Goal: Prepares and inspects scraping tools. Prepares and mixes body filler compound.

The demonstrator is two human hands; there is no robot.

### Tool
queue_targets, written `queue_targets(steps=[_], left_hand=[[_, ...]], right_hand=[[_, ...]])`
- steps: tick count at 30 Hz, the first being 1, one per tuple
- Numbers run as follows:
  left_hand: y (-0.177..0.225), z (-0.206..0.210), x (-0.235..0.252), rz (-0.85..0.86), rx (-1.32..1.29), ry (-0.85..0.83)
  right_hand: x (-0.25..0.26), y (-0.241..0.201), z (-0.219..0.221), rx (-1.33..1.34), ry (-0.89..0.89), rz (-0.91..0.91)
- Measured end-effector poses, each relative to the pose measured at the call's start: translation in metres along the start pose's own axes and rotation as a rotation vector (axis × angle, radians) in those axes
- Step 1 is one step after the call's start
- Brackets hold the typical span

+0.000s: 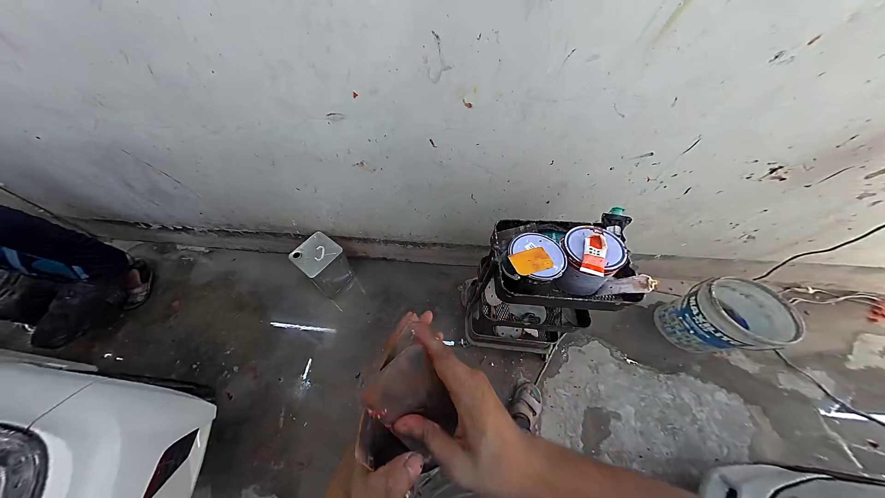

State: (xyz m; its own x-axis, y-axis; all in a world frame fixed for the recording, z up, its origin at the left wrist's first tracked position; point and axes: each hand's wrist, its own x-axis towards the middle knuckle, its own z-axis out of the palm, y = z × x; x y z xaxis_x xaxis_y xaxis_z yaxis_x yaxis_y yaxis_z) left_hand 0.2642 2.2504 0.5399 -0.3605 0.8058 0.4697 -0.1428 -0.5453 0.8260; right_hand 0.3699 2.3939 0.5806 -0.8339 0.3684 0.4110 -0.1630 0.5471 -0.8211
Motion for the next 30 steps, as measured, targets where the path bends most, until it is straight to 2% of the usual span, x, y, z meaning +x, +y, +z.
queue_targets(steps=[1,2,4,7,8,10,11,12,15,16,18,19,21,23,26,27,30], left_hand=[[0.000,-0.001,0.000,-0.011,-0.020,-0.013],[0.003,0.001,0.001,-0.024,-0.049,-0.025],[0.010,0.009,-0.001,-0.083,-0.096,0.017],[0.044,0.038,-0.008,-0.278,-0.226,0.348],[0.045,0.035,-0.010,-0.263,-0.218,0.304],[0.027,0.015,-0.011,-0.122,-0.195,0.099],[0.017,0.011,-0.009,-0.086,-0.199,0.068],[0.012,0.011,-0.004,-0.084,-0.212,0.105],[0.012,0.019,0.004,-0.067,-0.280,0.268],[0.006,0.016,0.003,-0.054,-0.316,0.278],[-0.011,0.010,-0.002,-0.017,-0.421,0.275],[-0.016,0.009,0.002,-0.014,-0.467,0.307],[-0.020,0.002,0.015,-0.018,-0.497,0.280],[-0.020,-0.005,0.018,-0.020,-0.497,0.278],[-0.028,-0.006,0.008,0.015,-0.511,0.392],[-0.028,-0.006,0.012,0.010,-0.515,0.384],[-0.024,-0.003,0.024,-0.009,-0.543,0.310]], right_hand=[[0.004,0.010,-0.005,0.010,-0.008,-0.009],[0.009,0.020,-0.007,-0.026,0.061,0.015],[0.010,0.018,-0.003,-0.084,0.127,0.081],[-0.002,-0.011,0.004,-0.034,-0.108,-0.040],[0.003,-0.007,-0.001,-0.054,-0.134,-0.043],[0.016,0.020,-0.009,-0.115,-0.017,0.073],[0.018,0.024,-0.009,-0.140,0.022,0.117],[0.016,0.018,-0.004,-0.147,0.044,0.113],[0.004,-0.007,0.003,-0.093,-0.093,-0.040],[0.010,0.004,-0.003,-0.110,-0.091,-0.036],[0.019,0.034,-0.011,-0.156,-0.018,0.103],[0.018,0.035,-0.009,-0.165,-0.005,0.148],[0.009,0.016,0.002,-0.116,-0.053,0.092],[0.011,0.018,-0.001,-0.079,-0.153,0.009],[0.022,0.050,-0.009,-0.142,-0.074,0.156],[0.019,0.046,-0.005,-0.151,-0.059,0.146],[0.013,0.032,-0.007,-0.067,-0.189,0.048]])
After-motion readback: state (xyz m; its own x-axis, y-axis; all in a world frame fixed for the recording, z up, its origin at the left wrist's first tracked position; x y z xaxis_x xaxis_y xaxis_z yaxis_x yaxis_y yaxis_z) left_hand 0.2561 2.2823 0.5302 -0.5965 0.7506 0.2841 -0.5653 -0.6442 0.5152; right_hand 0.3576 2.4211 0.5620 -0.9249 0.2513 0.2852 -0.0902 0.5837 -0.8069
